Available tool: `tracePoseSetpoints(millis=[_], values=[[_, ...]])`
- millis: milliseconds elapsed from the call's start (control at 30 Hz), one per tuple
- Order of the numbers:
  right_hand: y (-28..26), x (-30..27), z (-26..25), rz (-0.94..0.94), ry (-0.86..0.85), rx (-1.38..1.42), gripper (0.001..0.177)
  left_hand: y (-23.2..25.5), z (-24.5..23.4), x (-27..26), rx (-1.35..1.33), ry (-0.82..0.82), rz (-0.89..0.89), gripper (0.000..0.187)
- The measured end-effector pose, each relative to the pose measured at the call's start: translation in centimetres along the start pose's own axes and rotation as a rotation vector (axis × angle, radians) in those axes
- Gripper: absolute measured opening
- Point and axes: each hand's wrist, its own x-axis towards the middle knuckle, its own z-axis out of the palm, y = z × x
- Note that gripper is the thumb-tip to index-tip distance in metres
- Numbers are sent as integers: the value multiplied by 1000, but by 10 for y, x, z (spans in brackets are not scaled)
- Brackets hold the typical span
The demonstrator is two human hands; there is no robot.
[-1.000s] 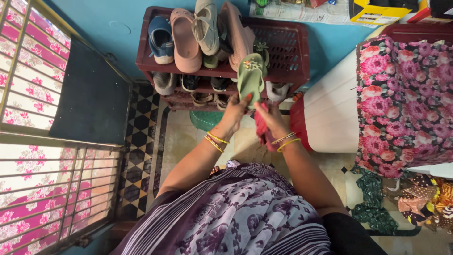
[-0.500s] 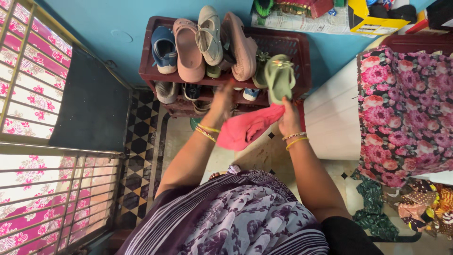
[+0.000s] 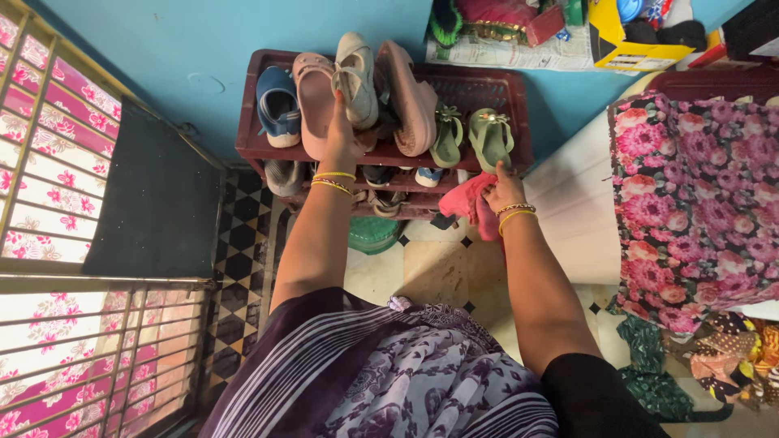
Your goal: The person wipes several pairs of shoes and sandals on a two-tiered plastic shoe rack using a pink cloth. They handle each item one at a time, wiping the upper and sole surfaces, then return them to the rack.
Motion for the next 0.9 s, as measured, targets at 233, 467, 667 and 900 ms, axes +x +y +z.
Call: tracePoseSetpoints(millis=[233, 467, 667, 900], values=[[16, -12, -31, -22, 0, -28, 11, -1, -6, 26, 56, 117, -30, 47], [6, -84, -14, -790, -234, -210, 35, -51, 2, -46, 214, -208, 194, 44], [24, -166, 47, -501, -364, -634, 43, -107, 46, -127, 78, -296, 58, 44], [19, -139, 57, -1512, -124, -1156, 41, -137, 82, -188, 230, -182, 115, 83]])
